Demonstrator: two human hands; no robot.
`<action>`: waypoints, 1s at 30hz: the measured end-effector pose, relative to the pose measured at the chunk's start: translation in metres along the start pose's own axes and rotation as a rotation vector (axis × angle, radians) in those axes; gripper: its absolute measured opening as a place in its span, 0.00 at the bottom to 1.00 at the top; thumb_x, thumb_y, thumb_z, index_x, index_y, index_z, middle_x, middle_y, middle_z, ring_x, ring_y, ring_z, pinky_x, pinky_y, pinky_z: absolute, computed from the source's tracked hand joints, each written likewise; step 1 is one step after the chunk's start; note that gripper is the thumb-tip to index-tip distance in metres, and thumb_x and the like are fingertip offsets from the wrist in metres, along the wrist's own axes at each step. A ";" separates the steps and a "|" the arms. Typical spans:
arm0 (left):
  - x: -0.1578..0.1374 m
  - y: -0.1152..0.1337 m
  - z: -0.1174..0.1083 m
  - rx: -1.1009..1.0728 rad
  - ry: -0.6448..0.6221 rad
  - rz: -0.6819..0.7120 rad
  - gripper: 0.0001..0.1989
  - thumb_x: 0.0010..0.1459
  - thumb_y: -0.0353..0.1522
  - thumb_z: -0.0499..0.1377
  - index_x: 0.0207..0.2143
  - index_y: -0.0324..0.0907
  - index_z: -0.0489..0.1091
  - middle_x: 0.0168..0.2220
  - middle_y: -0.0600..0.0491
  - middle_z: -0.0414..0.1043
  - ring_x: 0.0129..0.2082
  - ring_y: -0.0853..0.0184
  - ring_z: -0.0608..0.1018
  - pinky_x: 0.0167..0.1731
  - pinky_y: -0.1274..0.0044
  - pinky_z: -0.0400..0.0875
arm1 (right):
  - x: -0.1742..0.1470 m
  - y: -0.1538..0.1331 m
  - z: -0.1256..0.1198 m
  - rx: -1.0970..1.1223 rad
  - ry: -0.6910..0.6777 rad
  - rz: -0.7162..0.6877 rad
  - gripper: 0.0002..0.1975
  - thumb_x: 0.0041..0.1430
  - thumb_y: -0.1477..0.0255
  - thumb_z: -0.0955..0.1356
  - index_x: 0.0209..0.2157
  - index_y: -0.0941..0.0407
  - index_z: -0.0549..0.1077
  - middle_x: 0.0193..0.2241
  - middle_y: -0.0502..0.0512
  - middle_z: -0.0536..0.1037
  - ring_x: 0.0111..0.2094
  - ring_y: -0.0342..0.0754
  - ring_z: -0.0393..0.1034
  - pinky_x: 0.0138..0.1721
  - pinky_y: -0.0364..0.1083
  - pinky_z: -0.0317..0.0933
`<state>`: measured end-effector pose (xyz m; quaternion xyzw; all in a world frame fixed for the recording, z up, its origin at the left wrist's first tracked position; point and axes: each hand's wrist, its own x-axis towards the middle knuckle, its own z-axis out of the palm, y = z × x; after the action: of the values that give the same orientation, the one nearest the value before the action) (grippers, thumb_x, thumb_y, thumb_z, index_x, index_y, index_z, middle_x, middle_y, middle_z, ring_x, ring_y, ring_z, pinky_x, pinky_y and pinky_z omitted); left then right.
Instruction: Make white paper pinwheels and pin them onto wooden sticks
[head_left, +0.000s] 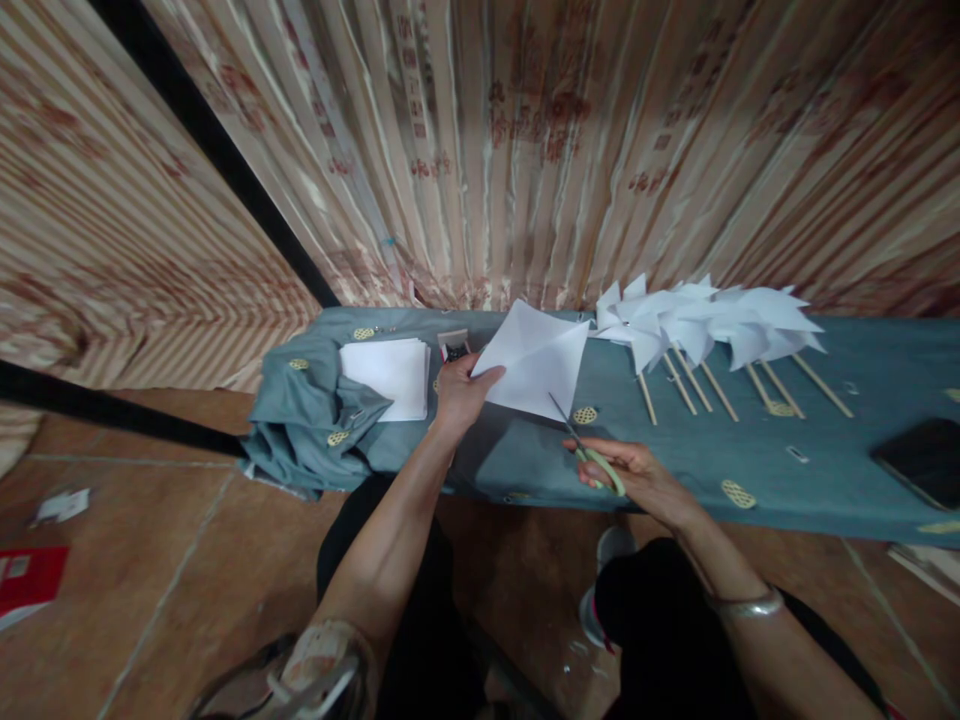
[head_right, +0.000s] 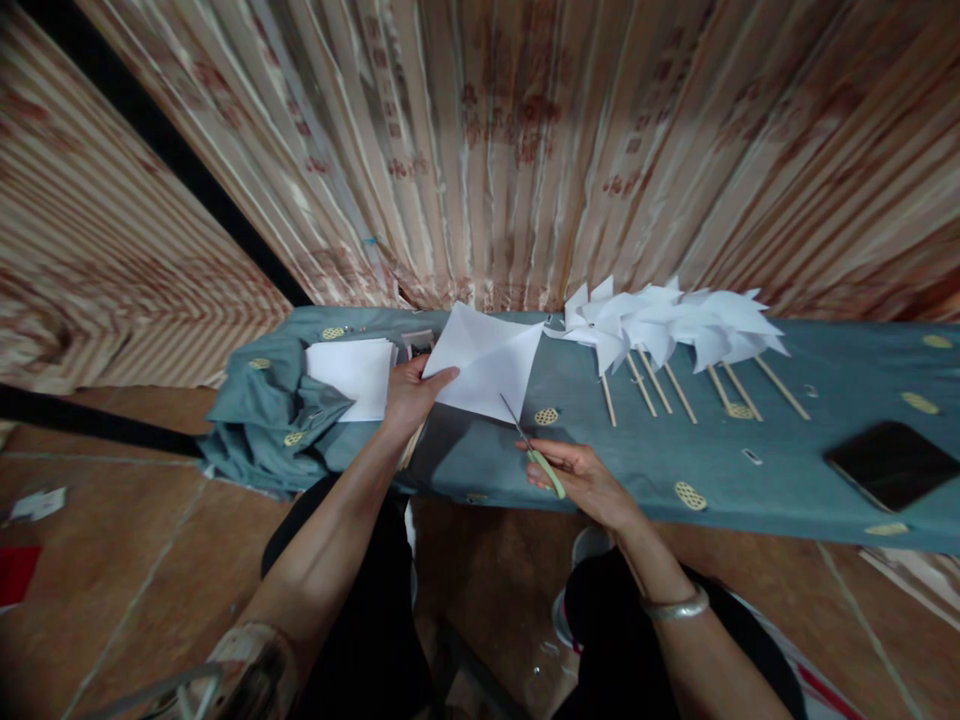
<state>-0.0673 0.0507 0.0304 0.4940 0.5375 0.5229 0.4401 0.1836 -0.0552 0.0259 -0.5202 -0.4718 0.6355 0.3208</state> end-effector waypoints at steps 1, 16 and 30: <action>0.000 0.000 0.000 -0.007 0.000 0.001 0.11 0.42 0.37 0.68 0.26 0.38 0.77 0.21 0.57 0.73 0.22 0.69 0.72 0.22 0.79 0.63 | 0.000 0.000 0.000 0.004 0.002 0.002 0.30 0.42 0.53 0.79 0.45 0.55 0.82 0.25 0.52 0.76 0.27 0.43 0.69 0.30 0.45 0.66; -0.006 0.001 0.006 -0.048 -0.059 -0.035 0.13 0.40 0.39 0.68 0.26 0.38 0.77 0.21 0.57 0.72 0.21 0.69 0.71 0.22 0.78 0.63 | 0.001 -0.001 0.000 -0.021 0.003 -0.023 0.32 0.41 0.51 0.79 0.45 0.56 0.82 0.25 0.53 0.77 0.27 0.43 0.68 0.31 0.45 0.67; -0.009 0.006 0.009 -0.083 -0.064 -0.074 0.12 0.39 0.35 0.69 0.28 0.38 0.79 0.21 0.57 0.74 0.22 0.68 0.73 0.23 0.78 0.65 | 0.002 0.001 0.003 0.029 0.019 0.021 0.33 0.39 0.52 0.79 0.45 0.56 0.81 0.25 0.52 0.77 0.27 0.44 0.71 0.33 0.48 0.70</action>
<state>-0.0570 0.0429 0.0352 0.4716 0.5190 0.5119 0.4962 0.1805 -0.0540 0.0243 -0.5264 -0.4538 0.6408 0.3260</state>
